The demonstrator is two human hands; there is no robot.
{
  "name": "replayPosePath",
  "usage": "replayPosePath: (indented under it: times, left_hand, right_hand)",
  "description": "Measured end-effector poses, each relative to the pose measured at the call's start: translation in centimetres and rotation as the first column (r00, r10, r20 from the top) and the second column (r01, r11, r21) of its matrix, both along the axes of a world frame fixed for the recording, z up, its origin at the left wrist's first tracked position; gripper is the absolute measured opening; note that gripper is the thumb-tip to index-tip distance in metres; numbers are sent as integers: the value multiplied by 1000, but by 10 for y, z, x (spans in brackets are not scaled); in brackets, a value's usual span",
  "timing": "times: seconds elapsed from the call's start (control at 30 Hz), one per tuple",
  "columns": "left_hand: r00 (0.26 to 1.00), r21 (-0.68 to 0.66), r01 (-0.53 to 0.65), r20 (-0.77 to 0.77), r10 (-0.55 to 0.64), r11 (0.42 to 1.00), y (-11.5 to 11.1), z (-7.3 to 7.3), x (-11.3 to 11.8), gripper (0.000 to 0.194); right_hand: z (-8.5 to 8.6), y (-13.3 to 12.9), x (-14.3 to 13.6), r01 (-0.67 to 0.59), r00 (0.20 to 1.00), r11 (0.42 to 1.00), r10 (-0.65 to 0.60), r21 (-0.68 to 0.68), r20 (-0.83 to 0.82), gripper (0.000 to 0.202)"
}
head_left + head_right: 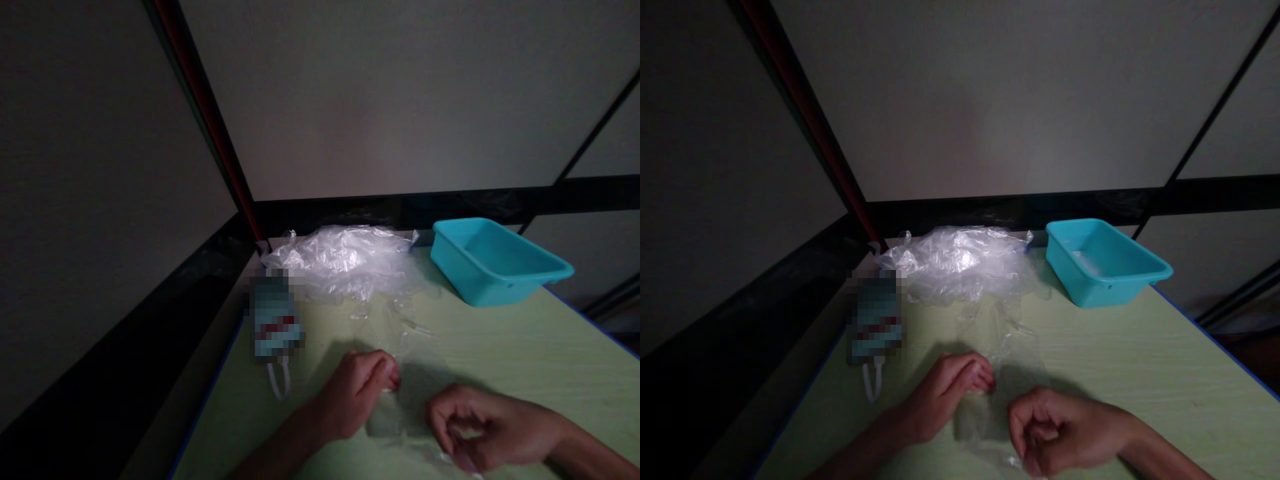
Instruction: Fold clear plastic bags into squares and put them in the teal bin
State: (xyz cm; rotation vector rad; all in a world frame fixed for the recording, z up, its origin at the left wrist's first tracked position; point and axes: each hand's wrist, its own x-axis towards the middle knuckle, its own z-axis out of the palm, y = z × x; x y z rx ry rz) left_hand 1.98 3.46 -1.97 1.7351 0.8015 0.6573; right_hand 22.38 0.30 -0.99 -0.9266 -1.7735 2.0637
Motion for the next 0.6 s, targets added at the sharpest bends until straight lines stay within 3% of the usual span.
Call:
replayPosePath:
  times: [0.1, 0.27, 0.5, 0.6]
  left_hand:
    - [999, 45, 18, 51, -20, 999, 0, -1, -8, 61]
    - [997, 316, 74, -29, -68, 946, -1, 0, -18, 70]
    - [981, 434, 101, -191, -19, 895, -4, 13, -12, 27]
    - [960, 414, 95, -280, 27, 905, -3, 11, -7, 18]
  right_hand:
    - [-11, 8, 5, 90, 977, 973, -128, -211, -170, 18]
    - [-23, 17, 10, 217, 930, 943, -278, -253, -239, 27]
    - [-24, 25, 13, 331, 890, 911, -388, -246, -240, 28]
    - [-24, 26, 15, 379, 880, 906, -416, -188, -230, 26]
